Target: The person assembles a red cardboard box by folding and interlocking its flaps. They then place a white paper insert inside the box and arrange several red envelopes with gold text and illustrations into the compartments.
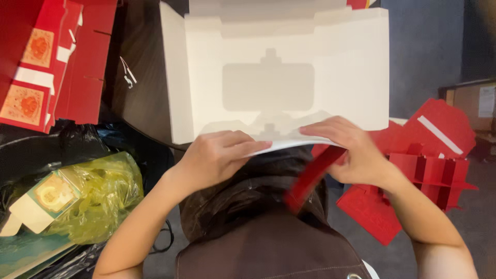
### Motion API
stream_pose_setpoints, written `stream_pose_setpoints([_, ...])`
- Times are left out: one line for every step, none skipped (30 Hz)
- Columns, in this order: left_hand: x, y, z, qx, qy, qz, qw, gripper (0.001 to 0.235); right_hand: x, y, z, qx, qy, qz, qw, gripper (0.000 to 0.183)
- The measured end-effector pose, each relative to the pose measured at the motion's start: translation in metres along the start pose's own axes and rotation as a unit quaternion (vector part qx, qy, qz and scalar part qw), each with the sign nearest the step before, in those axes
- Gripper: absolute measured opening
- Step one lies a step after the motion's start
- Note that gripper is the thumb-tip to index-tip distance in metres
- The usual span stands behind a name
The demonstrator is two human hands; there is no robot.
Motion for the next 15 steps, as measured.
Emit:
stream_pose_setpoints([0.001,0.001,0.002,-0.005,-0.006,0.001,1.000,0.037,0.003,0.008,-0.004,0.076,0.005,-0.017,0.997,0.062])
stream_pose_setpoints([0.002,0.001,0.004,-0.010,-0.013,0.003,1.000,0.037,0.005,0.013,-0.008,0.151,0.010,-0.035,0.988,0.055])
stream_pose_setpoints([0.003,0.001,0.006,-0.009,-0.009,-0.001,1.000,0.037,0.007,0.013,-0.012,0.160,-0.014,-0.046,0.986,0.050])
stream_pose_setpoints([0.005,0.001,0.008,-0.009,-0.006,-0.004,1.000,0.037,0.009,0.011,-0.016,0.170,-0.039,-0.058,0.983,0.045])
stream_pose_setpoints([0.003,0.002,0.008,-0.010,-0.005,-0.006,1.000,0.036,0.007,0.012,-0.019,0.182,-0.061,-0.068,0.979,0.039])
stream_pose_setpoints([0.002,0.003,0.011,-0.010,-0.022,0.001,1.000,0.035,0.006,0.013,-0.023,0.132,-0.053,-0.112,0.983,0.030])
stream_pose_setpoints([0.003,0.006,0.014,-0.010,-0.037,0.008,0.999,0.033,0.006,0.016,-0.027,0.080,-0.045,-0.158,0.983,0.020])
stream_pose_setpoints([0.003,0.008,0.017,-0.010,-0.052,0.014,0.999,0.031,0.006,0.019,-0.030,0.027,-0.037,-0.202,0.978,0.012])
stream_pose_setpoints([0.003,0.010,0.016,-0.003,-0.023,0.012,1.000,0.030,0.006,0.022,-0.029,-0.002,-0.080,-0.242,0.967,0.020])
stream_pose_setpoints([0.002,0.014,0.016,0.004,0.006,0.009,1.000,0.029,0.005,0.026,-0.026,-0.031,-0.122,-0.280,0.952,0.028])
stream_pose_setpoints([0.002,0.017,0.016,0.012,0.036,0.005,0.999,0.027,0.003,0.025,-0.024,-0.062,-0.165,-0.317,0.932,0.037])
stream_pose_setpoints([-0.001,0.018,0.015,0.021,0.057,-0.005,0.998,0.028,0.002,0.024,-0.021,-0.097,-0.196,-0.279,0.935,0.039])
stream_pose_setpoints([-0.008,0.018,0.013,0.031,0.075,-0.015,0.997,0.030,0.002,0.025,-0.017,-0.128,-0.227,-0.239,0.935,0.041])
stream_pose_setpoints([-0.013,0.017,0.010,0.041,0.093,-0.024,0.995,0.031,0.002,0.024,-0.012,-0.159,-0.258,-0.199,0.932,0.045])
stream_pose_setpoints([-0.018,0.016,0.008,0.052,0.103,-0.031,0.993,0.028,0.000,0.020,-0.008,-0.164,-0.271,-0.158,0.935,0.035])
Point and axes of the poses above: each hand's wrist, its own x-axis towards the middle knuckle, its own y-axis out of the palm, z = x × y, the point moved 3 cm from there along x, towards the middle knuckle, and after that the axes turned 9 degrees about -y, right-handed, at the moved point
